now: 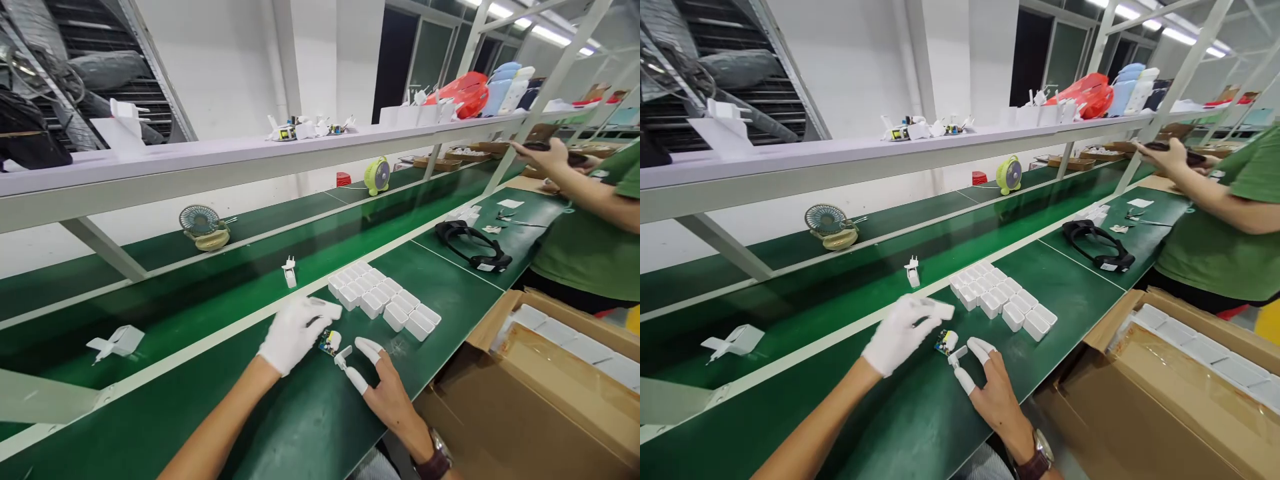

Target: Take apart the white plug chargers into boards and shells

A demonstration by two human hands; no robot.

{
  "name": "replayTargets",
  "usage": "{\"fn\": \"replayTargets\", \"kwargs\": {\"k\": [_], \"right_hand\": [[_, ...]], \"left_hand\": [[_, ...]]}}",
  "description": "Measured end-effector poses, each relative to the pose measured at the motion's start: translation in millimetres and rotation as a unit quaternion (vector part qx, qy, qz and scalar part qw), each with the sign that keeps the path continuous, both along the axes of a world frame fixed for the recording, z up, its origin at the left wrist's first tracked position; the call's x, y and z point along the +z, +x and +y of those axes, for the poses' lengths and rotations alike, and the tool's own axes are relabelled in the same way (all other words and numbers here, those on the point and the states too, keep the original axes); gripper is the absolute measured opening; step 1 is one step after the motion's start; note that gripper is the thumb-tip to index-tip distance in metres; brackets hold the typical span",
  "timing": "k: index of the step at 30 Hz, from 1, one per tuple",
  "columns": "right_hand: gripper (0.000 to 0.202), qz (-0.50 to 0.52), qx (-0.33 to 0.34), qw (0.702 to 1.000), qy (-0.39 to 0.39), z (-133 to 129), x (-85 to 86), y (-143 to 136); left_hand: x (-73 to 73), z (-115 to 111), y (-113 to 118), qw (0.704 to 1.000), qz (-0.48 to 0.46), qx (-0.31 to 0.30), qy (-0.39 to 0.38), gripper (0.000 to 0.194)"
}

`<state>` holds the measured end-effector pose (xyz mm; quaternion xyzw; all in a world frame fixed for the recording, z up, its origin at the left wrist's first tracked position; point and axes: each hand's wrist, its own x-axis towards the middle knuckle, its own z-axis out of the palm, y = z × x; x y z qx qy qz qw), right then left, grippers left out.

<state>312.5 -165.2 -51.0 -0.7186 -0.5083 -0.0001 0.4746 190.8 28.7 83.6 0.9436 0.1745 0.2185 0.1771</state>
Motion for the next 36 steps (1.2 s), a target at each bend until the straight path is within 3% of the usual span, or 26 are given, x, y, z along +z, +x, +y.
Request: {"fn": "replayTargets", "kwargs": {"k": [2,4,7,10,12,17,21,23,26,30,36], "right_hand": [[0.055,-0.029,0.023,0.999,-0.019,8.7,8.9,2.2],[0.062,-0.072,0.045,0.996,-0.039,20.1,12.2,2.8],[0.065,-0.143,0.057,0.986,-0.064,36.9,4.4,2.1],[0.057,-0.177,0.059,0.978,-0.097,46.7,-10.3,2.0],[0.053,-0.182,0.057,0.976,-0.108,48.1,-17.6,3.0],[0.055,-0.162,0.048,0.98,-0.105,39.2,-25.3,7.4],[0.057,-0.125,0.053,0.984,-0.119,27.9,-35.9,10.5],[0.057,-0.121,0.065,0.983,-0.126,25.2,-41.9,12.3],[0.055,-0.116,0.071,0.983,-0.12,27.1,-42.6,13.1],[0.053,-0.073,0.077,0.988,-0.111,30.6,-19.2,-1.2],[0.051,0.003,0.201,0.977,-0.067,21.5,28.0,-50.7]], "left_hand": [[3.6,0.7,-46.0,0.995,-0.009,0.1,0.025,0.028],[-6.4,-3.3,-88.7,0.986,0.009,0.167,0.019,0.029],[-38.9,-16.4,-135.9,0.976,0.032,0.213,-0.035,0.029],[-68.8,-31.8,-158.3,0.965,0.045,0.24,-0.099,0.022],[-78.3,-39.1,-163.0,0.957,0.047,0.242,-0.149,0.016],[-83.7,-42.8,-164.6,0.935,0.02,0.206,-0.286,0.051],[-94.4,-40.2,-165.1,0.914,0.01,0.215,-0.343,0.097],[-98.2,-38.8,-164.6,0.921,0.026,0.203,-0.332,0.094],[-98.2,-38.7,-164.8,0.928,0.039,0.186,-0.322,0.073],[-96.9,-44.8,-167.4,0.949,0.005,0.169,-0.266,0.06],[-114.5,-52.8,-171.2,0.965,-0.059,0.146,-0.211,0.061]]}}
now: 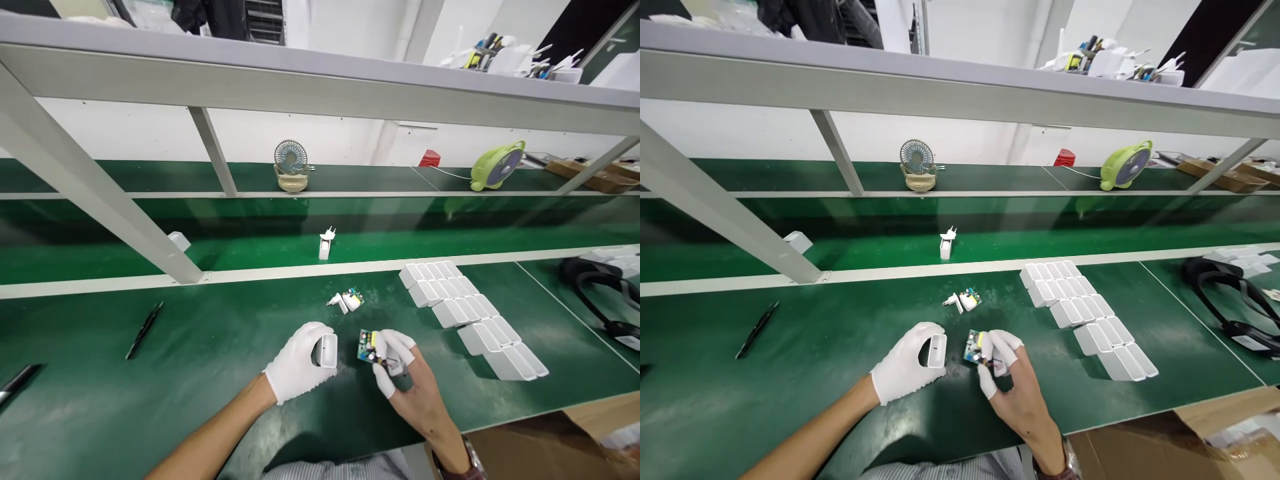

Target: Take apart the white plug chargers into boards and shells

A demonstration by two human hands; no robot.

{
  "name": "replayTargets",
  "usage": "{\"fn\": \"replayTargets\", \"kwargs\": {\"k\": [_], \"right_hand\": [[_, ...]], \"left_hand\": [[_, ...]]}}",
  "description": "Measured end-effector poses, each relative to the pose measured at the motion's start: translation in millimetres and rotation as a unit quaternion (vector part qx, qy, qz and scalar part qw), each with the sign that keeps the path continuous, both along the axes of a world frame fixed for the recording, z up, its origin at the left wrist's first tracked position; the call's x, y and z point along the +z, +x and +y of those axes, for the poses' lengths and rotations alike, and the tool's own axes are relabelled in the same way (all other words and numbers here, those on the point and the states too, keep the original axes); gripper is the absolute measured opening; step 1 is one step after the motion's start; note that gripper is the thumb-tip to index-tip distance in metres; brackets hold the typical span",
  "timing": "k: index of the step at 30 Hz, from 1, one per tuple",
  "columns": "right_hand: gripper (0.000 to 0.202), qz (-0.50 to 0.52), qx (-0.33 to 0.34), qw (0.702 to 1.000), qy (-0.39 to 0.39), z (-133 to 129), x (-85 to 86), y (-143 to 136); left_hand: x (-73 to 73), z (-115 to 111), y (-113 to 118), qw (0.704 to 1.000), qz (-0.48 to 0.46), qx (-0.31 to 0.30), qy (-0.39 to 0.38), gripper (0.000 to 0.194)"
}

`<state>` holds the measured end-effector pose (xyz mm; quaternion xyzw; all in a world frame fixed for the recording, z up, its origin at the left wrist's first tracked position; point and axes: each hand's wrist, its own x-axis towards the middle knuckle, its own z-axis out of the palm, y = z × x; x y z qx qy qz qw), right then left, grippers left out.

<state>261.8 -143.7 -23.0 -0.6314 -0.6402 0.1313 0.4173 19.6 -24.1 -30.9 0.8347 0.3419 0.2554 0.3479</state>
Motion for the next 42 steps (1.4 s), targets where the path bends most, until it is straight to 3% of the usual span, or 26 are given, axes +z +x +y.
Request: {"fn": "replayTargets", "kwargs": {"k": [4,11,42], "right_hand": [[0.059,-0.028,0.061,0.996,0.067,-2.1,10.7,-22.4],[0.063,-0.065,0.101,0.984,0.13,4.8,13.3,-34.3],[0.066,-0.196,0.1,0.974,0.062,10.2,16.3,-36.3]], "left_hand": [[-10.3,-0.9,-2.2,0.997,-0.024,-0.012,0.072,0.069],[-6.8,-0.1,-0.7,0.985,-0.042,-0.052,0.16,0.072],[-8.6,-3.1,-2.2,0.988,-0.005,-0.068,0.136,0.071]]}}
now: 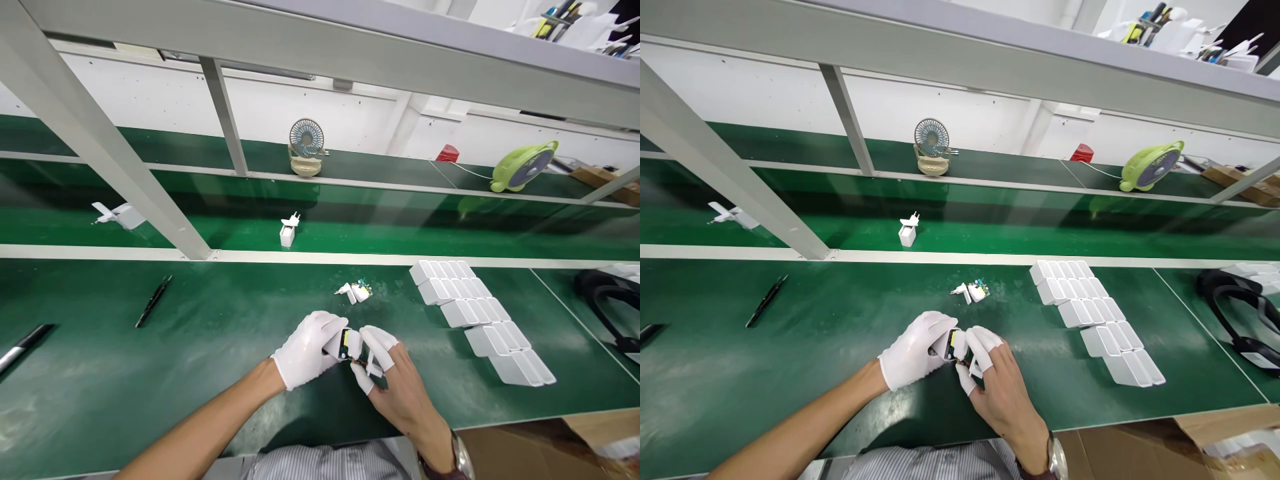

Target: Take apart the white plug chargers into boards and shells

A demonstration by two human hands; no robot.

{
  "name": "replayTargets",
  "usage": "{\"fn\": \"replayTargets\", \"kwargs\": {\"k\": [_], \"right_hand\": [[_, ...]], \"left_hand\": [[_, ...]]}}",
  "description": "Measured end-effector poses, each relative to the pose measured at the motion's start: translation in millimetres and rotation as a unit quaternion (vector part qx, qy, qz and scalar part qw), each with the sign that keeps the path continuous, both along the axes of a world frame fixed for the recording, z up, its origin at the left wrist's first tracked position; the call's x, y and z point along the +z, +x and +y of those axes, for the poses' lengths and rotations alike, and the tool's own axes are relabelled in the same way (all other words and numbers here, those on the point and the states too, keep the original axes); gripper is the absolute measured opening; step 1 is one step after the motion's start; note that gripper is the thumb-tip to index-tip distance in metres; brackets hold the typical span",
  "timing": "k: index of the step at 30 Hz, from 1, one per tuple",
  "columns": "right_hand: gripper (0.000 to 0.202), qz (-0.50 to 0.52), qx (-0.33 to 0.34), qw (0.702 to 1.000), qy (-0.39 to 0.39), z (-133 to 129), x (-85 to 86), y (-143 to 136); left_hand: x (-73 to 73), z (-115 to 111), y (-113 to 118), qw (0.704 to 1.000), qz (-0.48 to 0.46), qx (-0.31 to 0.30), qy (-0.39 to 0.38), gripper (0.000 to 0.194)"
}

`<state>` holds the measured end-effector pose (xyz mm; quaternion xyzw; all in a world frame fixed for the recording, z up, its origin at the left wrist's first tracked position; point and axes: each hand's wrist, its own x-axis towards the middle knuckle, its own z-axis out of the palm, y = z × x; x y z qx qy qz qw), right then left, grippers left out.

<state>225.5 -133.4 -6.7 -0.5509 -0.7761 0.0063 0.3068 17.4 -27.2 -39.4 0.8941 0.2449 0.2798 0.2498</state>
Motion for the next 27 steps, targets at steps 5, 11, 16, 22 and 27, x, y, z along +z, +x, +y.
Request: {"fn": "replayTargets", "kwargs": {"k": [5,11,16,22,27], "right_hand": [[0.067,-0.003,0.004,1.0,0.008,-1.8,4.0,0.5],[0.066,-0.006,0.002,1.0,0.006,-1.4,5.1,-0.6],[0.067,-0.013,0.0,1.0,0.008,-0.9,5.1,-1.8],[0.068,-0.013,0.003,1.0,0.005,0.8,5.2,-1.5],[0.068,-0.016,0.003,1.0,-0.012,0.9,4.3,0.6]], "left_hand": [[3.9,-0.7,1.3,1.0,0.005,0.009,-0.006,0.07],[6.5,-1.0,1.8,1.0,-0.001,0.004,-0.002,0.068],[8.7,-0.5,2.5,1.0,-0.003,0.005,0.0,0.065],[8.7,0.2,1.8,1.0,-0.006,0.001,0.005,0.064],[8.4,0.4,2.1,1.0,-0.011,0.0,0.002,0.063]]}}
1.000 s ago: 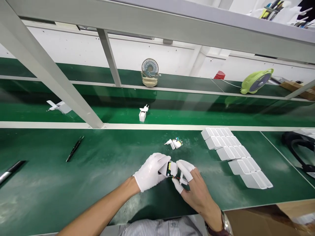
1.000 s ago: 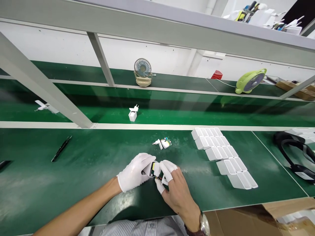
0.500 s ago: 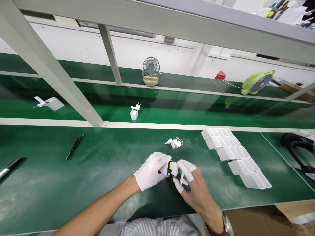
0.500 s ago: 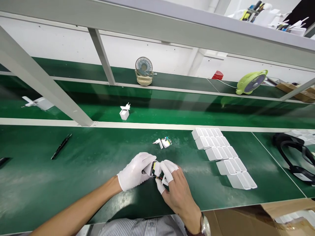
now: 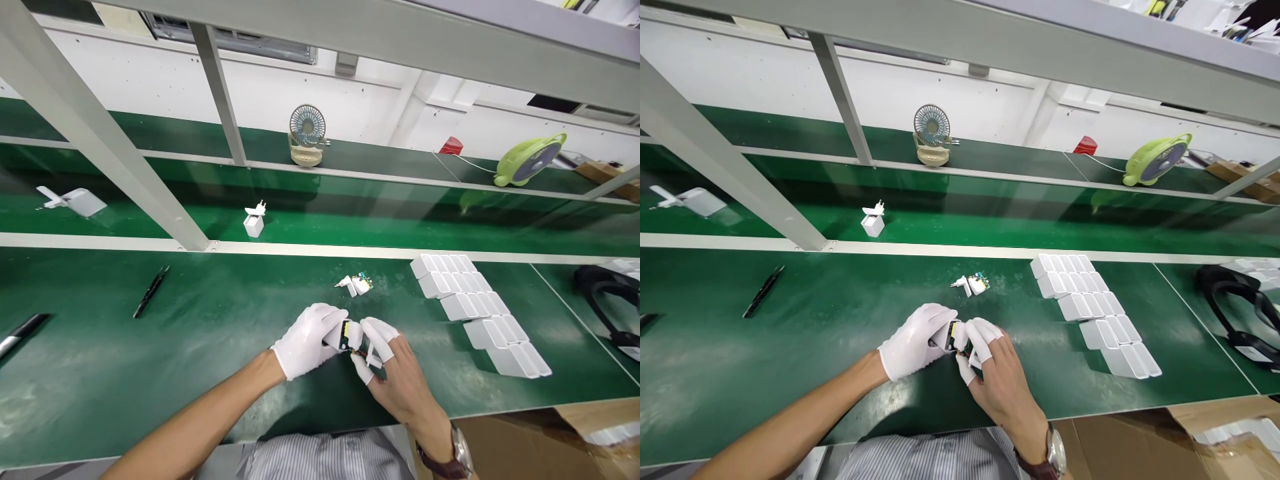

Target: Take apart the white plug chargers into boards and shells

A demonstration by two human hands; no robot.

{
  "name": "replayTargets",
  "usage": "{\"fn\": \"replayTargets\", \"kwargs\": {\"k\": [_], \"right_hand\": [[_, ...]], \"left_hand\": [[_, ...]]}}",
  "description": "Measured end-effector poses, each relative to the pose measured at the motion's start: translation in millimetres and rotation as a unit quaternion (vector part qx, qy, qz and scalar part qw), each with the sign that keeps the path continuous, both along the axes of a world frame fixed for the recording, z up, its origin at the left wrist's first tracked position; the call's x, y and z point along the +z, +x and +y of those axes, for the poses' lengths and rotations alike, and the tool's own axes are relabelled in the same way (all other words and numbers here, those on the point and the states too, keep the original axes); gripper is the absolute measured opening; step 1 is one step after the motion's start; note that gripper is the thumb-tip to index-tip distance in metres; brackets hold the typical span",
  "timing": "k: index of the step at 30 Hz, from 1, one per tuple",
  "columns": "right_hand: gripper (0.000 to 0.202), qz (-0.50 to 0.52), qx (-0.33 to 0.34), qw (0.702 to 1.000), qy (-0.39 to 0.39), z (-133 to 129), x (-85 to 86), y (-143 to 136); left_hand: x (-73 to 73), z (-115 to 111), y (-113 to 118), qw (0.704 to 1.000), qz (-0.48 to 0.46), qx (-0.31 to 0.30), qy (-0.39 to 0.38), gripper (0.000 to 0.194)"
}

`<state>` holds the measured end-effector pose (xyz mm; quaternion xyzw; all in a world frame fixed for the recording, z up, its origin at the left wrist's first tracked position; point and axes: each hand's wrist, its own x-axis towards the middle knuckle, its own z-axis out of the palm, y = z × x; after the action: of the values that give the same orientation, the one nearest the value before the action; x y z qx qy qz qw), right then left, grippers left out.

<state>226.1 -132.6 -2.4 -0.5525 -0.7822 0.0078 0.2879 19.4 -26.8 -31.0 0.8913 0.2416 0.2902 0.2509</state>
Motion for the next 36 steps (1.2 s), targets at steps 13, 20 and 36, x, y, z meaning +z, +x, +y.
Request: {"fn": "replayTargets", "kwargs": {"k": [13,20,36], "right_hand": [[0.066,-0.029,0.016,0.999,0.008,3.6,1.7,-0.3],[0.063,-0.037,0.006,0.999,0.001,11.0,-4.0,-8.1],[0.039,0.204,-0.017,0.979,-0.015,-5.1,-6.0,11.3]], "left_hand": [[-9.8,2.3,-0.9,1.0,-0.014,-0.013,0.006,0.073],[-5.1,3.1,1.8,0.999,0.028,0.027,0.031,0.07],[8.8,0.0,8.1,0.984,0.021,0.016,-0.178,0.032]]}}
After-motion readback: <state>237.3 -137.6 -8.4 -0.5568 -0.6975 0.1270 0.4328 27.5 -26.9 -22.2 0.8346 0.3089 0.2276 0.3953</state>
